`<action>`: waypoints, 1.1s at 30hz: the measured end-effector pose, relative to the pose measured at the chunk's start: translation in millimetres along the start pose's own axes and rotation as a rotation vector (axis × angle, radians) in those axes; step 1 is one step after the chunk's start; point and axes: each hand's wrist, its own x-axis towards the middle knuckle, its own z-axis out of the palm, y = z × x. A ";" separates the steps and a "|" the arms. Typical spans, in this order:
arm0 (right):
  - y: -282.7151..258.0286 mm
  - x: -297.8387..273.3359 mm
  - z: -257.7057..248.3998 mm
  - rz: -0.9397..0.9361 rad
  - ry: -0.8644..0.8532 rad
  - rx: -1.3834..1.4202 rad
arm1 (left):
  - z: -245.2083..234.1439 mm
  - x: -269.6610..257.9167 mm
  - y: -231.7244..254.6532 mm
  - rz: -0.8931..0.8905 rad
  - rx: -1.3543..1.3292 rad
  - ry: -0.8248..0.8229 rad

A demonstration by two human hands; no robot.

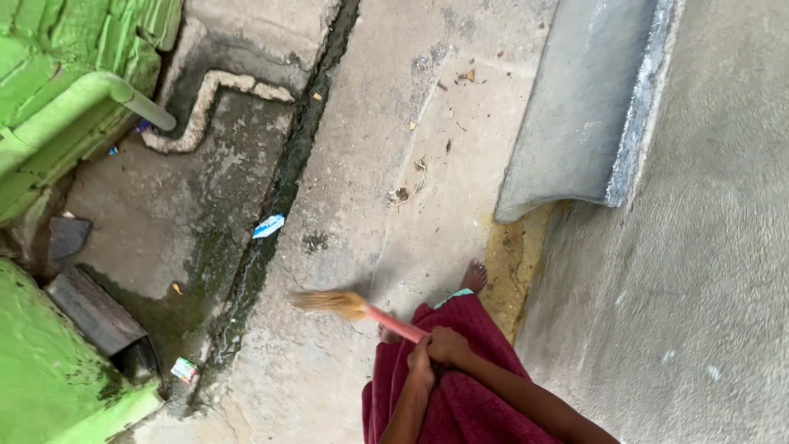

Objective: The person organizes footwear on steps by hand and then sweeps the concrete floor and narrow drainage channel using a broom.

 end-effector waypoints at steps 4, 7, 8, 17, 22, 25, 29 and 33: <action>83.9 8.5 -73.0 0.157 0.142 0.327 | 103.7 46.0 -28.0 -0.078 0.527 0.012; 122.8 30.6 -146.3 0.195 0.346 0.330 | 189.5 78.3 -44.1 0.040 0.663 -0.213; 127.1 40.2 -171.1 0.236 0.393 0.372 | 222.8 87.4 -36.3 0.094 0.775 -0.251; 94.6 -20.3 -250.2 0.030 0.331 0.525 | 256.0 35.0 -37.8 0.384 0.682 -0.226; 101.9 -30.8 -209.7 -0.047 -0.100 0.436 | 195.1 11.3 -76.9 0.443 0.307 -0.072; 114.3 12.1 -187.2 -0.064 -0.172 0.225 | 189.0 32.9 -77.7 0.087 -0.021 0.078; 132.6 54.0 -210.3 0.051 -0.097 0.422 | 226.8 68.6 -53.1 -0.008 0.347 0.009; 107.5 56.9 -274.6 0.143 0.134 0.676 | 298.4 83.5 -15.5 0.149 0.573 -0.163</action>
